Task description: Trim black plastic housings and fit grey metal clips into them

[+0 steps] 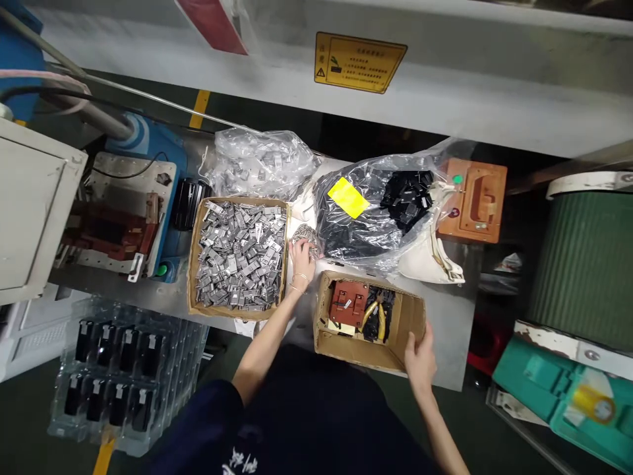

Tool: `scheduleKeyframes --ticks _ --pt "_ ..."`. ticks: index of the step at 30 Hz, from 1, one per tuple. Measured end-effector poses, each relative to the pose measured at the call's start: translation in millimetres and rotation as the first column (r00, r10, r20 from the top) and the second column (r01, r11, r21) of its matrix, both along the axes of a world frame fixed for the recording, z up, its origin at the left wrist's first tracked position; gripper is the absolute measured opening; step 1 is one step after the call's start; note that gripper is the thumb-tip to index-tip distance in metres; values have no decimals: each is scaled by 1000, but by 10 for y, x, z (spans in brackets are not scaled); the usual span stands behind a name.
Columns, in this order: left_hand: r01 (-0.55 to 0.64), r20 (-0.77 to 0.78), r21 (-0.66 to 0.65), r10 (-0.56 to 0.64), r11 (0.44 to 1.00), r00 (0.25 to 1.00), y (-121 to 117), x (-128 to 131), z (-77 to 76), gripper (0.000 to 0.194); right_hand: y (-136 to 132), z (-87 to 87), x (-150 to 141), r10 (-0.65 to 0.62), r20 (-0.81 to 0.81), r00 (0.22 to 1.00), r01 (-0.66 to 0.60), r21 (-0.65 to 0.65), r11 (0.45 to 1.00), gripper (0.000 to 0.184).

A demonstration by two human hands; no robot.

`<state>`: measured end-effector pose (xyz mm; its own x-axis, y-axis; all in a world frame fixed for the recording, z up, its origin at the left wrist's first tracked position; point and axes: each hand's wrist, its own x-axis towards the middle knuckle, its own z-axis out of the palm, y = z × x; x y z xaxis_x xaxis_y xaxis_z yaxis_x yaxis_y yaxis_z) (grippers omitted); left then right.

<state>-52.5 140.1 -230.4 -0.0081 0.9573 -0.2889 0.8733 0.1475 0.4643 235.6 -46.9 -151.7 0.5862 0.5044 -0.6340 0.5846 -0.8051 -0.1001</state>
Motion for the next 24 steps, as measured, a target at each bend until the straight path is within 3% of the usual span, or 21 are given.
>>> scheduleKeyframes --ticks 7,9,12,18,24 --pt "271 -73 -60 -275 961 959 88 -2 255 67 2 -14 12 -74 -82 994 78 57 995 70" --pt "253 -146 -87 -263 964 954 161 82 220 81 3 -19 3 -87 -87 992 94 72 993 70" --pt "162 -222 -101 -181 982 958 235 254 86 86 -4 -29 -4 -87 -80 993 93 76 993 70" --pt "147 -212 -83 -161 986 964 264 346 -86 75 -34 -58 28 -71 -93 993 80 96 992 70" --pt "193 -159 -45 -198 980 967 448 86 20 28 -6 -39 41 -70 -93 993 75 55 996 70"
